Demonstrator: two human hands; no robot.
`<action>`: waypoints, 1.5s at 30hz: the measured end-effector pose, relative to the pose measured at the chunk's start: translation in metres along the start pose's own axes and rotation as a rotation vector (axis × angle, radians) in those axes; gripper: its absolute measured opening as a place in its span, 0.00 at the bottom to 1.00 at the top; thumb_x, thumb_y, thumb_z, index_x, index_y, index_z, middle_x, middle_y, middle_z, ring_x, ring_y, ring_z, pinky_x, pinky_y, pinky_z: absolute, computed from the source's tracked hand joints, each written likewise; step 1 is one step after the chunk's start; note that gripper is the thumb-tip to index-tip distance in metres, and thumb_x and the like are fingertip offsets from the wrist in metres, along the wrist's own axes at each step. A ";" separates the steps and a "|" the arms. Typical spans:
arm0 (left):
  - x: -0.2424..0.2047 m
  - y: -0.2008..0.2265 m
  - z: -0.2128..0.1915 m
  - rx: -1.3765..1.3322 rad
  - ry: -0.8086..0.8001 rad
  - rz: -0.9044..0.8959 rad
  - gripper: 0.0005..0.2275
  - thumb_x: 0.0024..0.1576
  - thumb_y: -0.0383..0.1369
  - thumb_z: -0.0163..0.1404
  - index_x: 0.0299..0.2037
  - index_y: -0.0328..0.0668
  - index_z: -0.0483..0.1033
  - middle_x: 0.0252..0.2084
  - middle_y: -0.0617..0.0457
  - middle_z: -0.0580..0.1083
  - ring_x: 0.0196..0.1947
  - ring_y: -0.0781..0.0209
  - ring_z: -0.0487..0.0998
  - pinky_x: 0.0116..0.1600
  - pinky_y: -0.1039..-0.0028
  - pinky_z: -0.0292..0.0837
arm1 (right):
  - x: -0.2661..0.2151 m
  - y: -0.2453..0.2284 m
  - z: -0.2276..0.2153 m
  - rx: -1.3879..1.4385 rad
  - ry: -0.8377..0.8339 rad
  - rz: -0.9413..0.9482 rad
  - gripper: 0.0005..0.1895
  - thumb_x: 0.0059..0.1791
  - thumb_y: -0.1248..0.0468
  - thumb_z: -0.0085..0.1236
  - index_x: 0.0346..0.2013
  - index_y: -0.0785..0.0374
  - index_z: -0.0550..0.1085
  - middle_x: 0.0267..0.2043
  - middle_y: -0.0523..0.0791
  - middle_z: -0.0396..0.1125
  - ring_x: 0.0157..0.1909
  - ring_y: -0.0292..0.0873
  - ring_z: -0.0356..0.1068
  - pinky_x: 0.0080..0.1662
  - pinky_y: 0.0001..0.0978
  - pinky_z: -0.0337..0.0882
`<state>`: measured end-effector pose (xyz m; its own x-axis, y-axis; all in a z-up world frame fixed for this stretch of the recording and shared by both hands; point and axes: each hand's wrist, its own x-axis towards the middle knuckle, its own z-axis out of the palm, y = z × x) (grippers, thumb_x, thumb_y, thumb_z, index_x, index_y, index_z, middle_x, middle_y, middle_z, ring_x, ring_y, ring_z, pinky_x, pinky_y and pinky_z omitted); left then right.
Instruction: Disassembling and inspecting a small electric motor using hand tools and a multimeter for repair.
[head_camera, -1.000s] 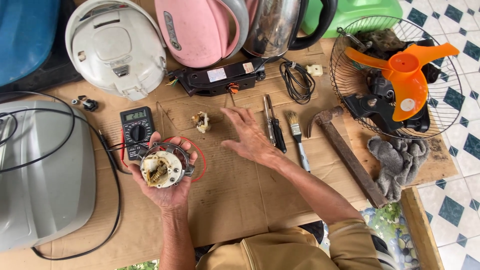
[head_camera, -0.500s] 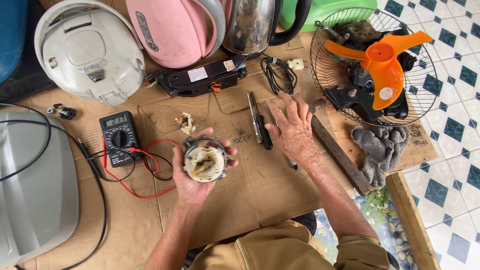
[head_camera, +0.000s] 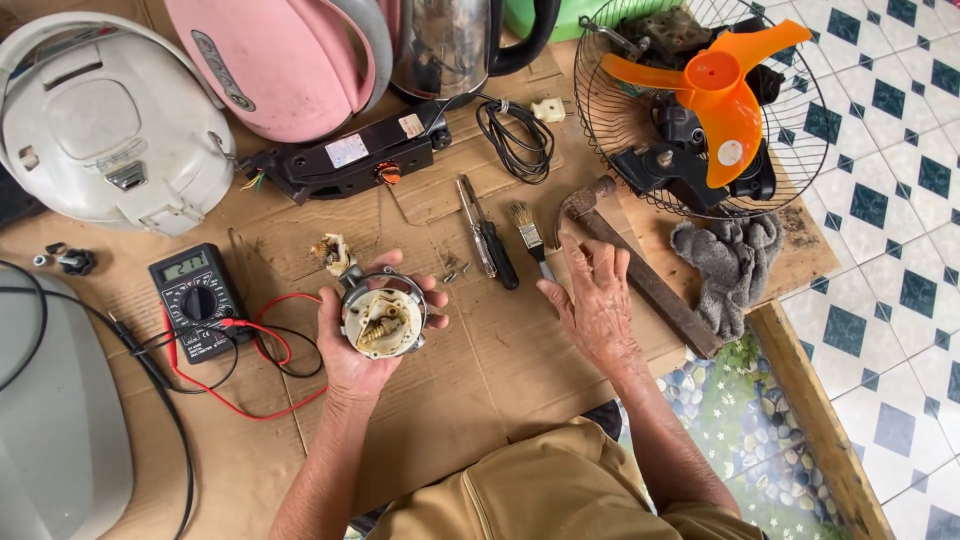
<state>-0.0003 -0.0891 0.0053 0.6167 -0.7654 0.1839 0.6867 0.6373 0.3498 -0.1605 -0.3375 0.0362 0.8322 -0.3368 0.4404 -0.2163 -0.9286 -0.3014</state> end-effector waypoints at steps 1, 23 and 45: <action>-0.001 -0.003 -0.003 -0.001 -0.001 -0.006 0.37 0.60 0.61 0.40 0.69 0.36 0.60 0.57 0.21 0.71 0.56 0.22 0.73 0.53 0.39 0.74 | 0.004 0.001 -0.001 -0.002 0.001 0.005 0.36 0.50 0.47 0.59 0.69 0.59 0.66 0.47 0.48 0.58 0.45 0.53 0.60 0.45 0.45 0.71; -0.007 0.002 -0.015 -0.041 -0.148 -0.105 0.38 0.62 0.60 0.37 0.70 0.33 0.54 0.59 0.17 0.66 0.58 0.19 0.70 0.54 0.39 0.69 | 0.073 0.038 0.060 -0.354 -0.083 -0.010 0.37 0.48 0.33 0.50 0.39 0.68 0.76 0.55 0.46 0.57 0.59 0.52 0.48 0.59 0.51 0.51; -0.011 0.023 -0.002 -0.098 -0.005 -0.025 0.34 0.65 0.56 0.41 0.69 0.30 0.60 0.56 0.23 0.71 0.54 0.26 0.74 0.53 0.41 0.74 | -0.032 0.185 -0.032 -0.407 0.202 0.328 0.08 0.46 0.70 0.70 0.39 0.59 0.86 0.32 0.43 0.64 0.40 0.43 0.58 0.38 0.33 0.64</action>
<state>0.0094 -0.0653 0.0096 0.5974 -0.7814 0.1805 0.7361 0.6236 0.2633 -0.2435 -0.5032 -0.0068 0.5820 -0.6043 0.5441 -0.6607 -0.7415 -0.1169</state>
